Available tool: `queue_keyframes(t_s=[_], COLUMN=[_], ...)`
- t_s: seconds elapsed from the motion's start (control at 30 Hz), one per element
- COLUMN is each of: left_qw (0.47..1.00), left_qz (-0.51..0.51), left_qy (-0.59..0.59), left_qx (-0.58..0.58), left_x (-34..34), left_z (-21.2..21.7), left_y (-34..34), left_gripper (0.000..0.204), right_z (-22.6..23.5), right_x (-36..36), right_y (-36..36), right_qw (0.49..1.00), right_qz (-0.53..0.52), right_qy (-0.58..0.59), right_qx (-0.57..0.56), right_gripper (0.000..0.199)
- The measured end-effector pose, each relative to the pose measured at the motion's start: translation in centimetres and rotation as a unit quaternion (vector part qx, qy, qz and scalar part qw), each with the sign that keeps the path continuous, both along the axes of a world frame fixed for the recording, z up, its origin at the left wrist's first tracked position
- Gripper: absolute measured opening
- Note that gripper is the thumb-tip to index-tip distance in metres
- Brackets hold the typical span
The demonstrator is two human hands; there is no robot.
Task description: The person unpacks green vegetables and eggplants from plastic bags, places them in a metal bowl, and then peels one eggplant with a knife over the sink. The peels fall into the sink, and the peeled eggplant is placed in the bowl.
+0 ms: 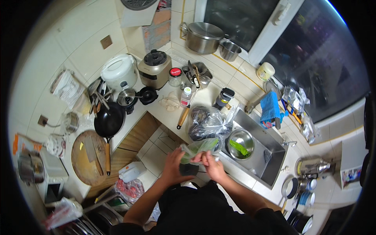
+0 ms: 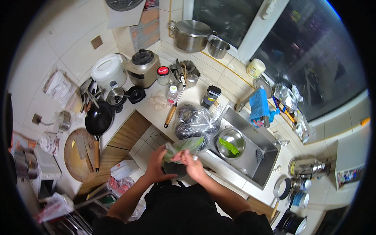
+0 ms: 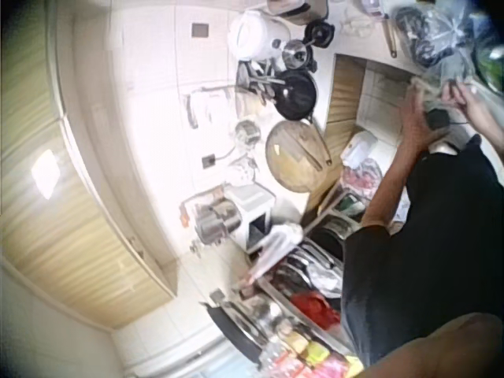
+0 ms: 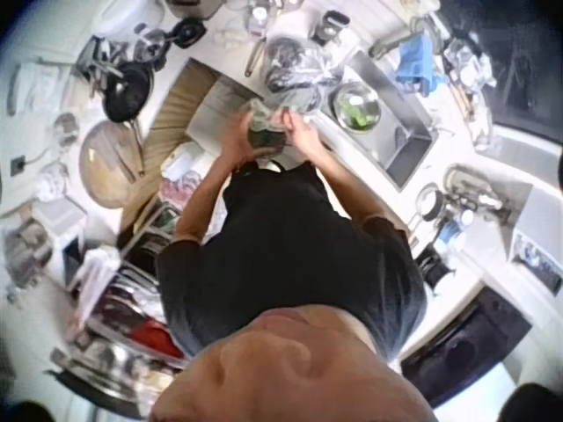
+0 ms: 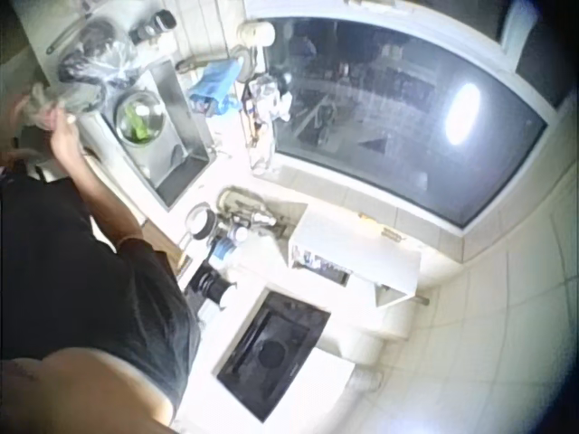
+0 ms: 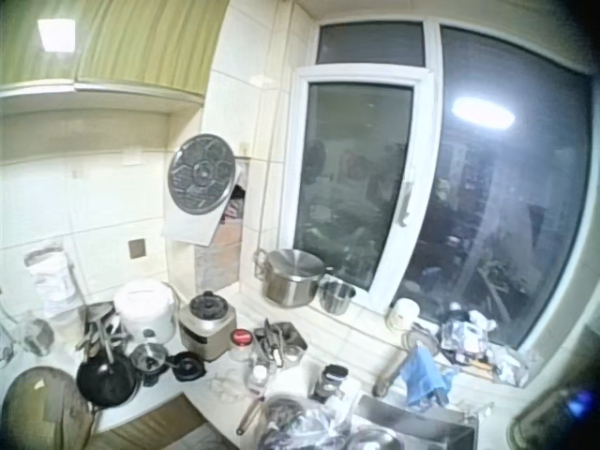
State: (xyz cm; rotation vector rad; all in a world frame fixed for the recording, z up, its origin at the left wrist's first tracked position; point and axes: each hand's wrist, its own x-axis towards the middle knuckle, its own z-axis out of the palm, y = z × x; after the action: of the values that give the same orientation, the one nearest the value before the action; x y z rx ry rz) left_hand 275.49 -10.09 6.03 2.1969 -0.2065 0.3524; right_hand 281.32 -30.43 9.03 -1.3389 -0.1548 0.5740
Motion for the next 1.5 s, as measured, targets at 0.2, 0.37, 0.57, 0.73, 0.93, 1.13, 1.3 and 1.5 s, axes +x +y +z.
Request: queue_keyframes(t_s=[0.2,0.37,0.57,0.73,0.93,1.13,1.3,1.5], left_qw=[0.997,0.958,0.978,0.982,0.931,0.944,0.967,0.999], left_qz=[0.057,0.179,0.179,0.109,0.166,0.162,0.216,-0.032], left_qy=[0.058,0.15,0.104,0.127,0.237,0.226,0.007,-0.033], left_qx=[0.015,-0.169,0.002,0.091,0.222,0.178,0.138,0.018], left_x=[5.7,11.5,22.3,27.8,33.2,34.2,24.3,18.4], left_z=[-9.1,-8.0,-15.8,-19.2,-19.9,-20.1,-17.6,-6.1], left_y=[2.6,9.2,15.6,11.3,9.2,11.2,10.0,-4.0], left_gripper=[0.025,0.024,0.037,0.058,0.059,0.074,0.074,0.036], right_z=[4.6,2.5,-2.4,-5.6,-4.8,-6.4,-9.3,-10.0], right_x=[-0.2,-1.4,-6.1,-9.0,-10.3,-9.4,-0.5,19.4], right_y=[6.0,1.3,-3.2,-5.2,-7.2,-10.1,-13.2,-12.9], right_qw=[0.986,0.992,0.986,0.967,0.937,0.909,0.911,0.914], right_qz=[0.045,-0.052,-0.164,-0.234,-0.314,-0.369,-0.384,-0.347], right_qy=[-0.152,-0.111,0.029,0.077,0.125,0.168,0.071,-0.006], right_qx=[-0.057,-0.026,-0.027,-0.064,-0.09,-0.093,-0.136,-0.21], right_gripper=[0.038,0.017,0.012,0.013,0.016,0.016,0.017,0.036])
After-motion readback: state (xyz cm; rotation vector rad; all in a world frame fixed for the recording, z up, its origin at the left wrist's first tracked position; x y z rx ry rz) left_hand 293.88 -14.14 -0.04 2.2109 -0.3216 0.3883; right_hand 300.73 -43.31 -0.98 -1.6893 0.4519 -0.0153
